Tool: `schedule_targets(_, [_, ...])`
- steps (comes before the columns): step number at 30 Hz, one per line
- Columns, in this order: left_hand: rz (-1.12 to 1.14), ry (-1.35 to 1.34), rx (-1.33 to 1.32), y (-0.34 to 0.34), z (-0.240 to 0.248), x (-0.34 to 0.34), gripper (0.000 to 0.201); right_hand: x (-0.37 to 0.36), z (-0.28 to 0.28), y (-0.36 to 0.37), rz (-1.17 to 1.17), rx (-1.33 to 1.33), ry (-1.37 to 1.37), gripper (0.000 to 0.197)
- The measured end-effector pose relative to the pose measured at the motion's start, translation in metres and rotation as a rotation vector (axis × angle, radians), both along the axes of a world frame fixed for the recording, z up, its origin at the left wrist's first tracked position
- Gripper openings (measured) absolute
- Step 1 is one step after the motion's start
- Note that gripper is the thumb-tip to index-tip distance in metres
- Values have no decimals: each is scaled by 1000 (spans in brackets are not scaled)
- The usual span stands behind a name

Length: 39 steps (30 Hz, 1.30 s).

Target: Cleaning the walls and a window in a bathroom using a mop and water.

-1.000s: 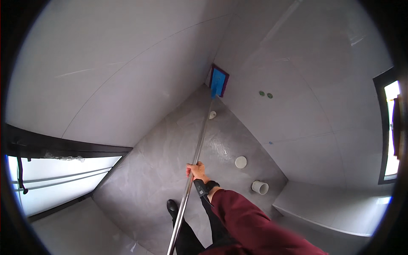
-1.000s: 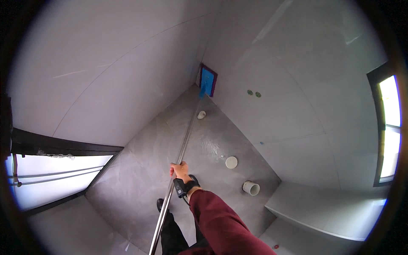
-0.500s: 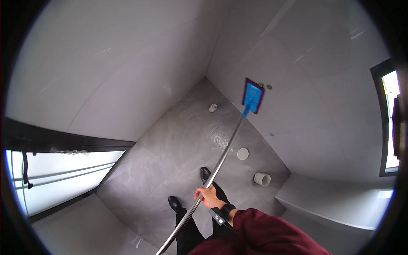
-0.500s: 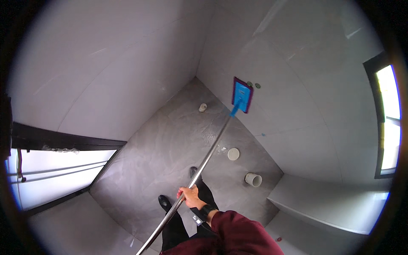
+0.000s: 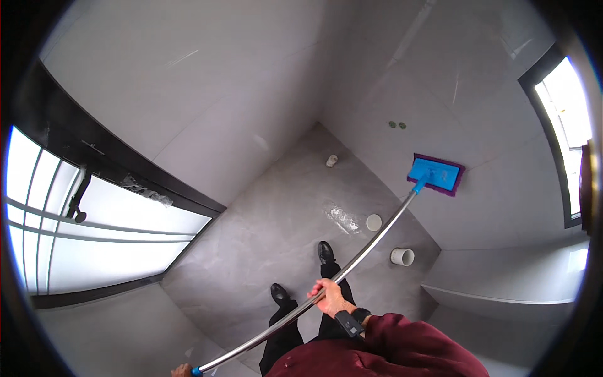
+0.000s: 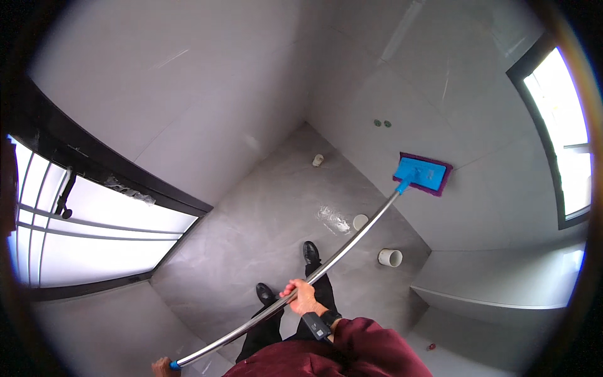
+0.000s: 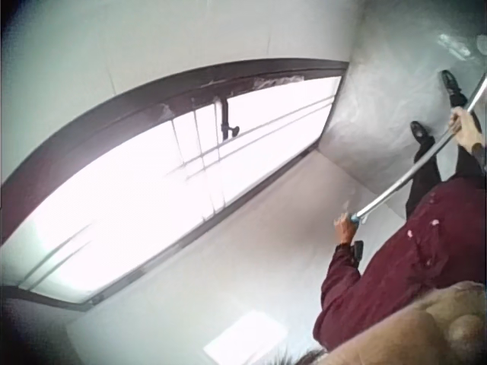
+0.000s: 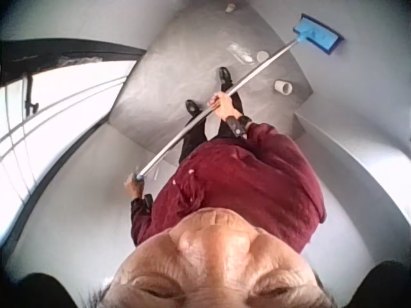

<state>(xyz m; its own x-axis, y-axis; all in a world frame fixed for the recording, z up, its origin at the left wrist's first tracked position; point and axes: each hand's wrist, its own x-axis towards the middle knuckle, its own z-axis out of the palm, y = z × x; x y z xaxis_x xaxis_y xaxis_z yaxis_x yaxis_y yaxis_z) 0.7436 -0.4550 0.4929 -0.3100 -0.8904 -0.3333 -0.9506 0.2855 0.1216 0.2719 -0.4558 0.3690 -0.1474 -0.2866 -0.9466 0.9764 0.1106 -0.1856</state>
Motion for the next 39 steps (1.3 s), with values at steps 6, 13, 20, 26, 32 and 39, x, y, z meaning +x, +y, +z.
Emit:
schedule_targets(6, [364,-196,758,51,5,46,53,21,36,-42,244,-519,-151,10])
schedule_targets(13, [419,-109,322,117,-24,37,38,-2,96,-110,451,-1136,-239,7])
schedule_targets(20, [786,-240,137,194,-137,52,42,-7,95,-166,253,-471,424,18])
schedule_targets(26, [574,-234,360,123,-80,-117,48,-65,-20,-201,383,-254,408,18])
schedule_targets(32, [639,-50,397,163,-86,-159,36,-76,-22,-173,451,-269,433,15])
schedule_targets(39, [751,-44,602,197,-87,-219,33,-111,-73,-151,516,-227,419,8])
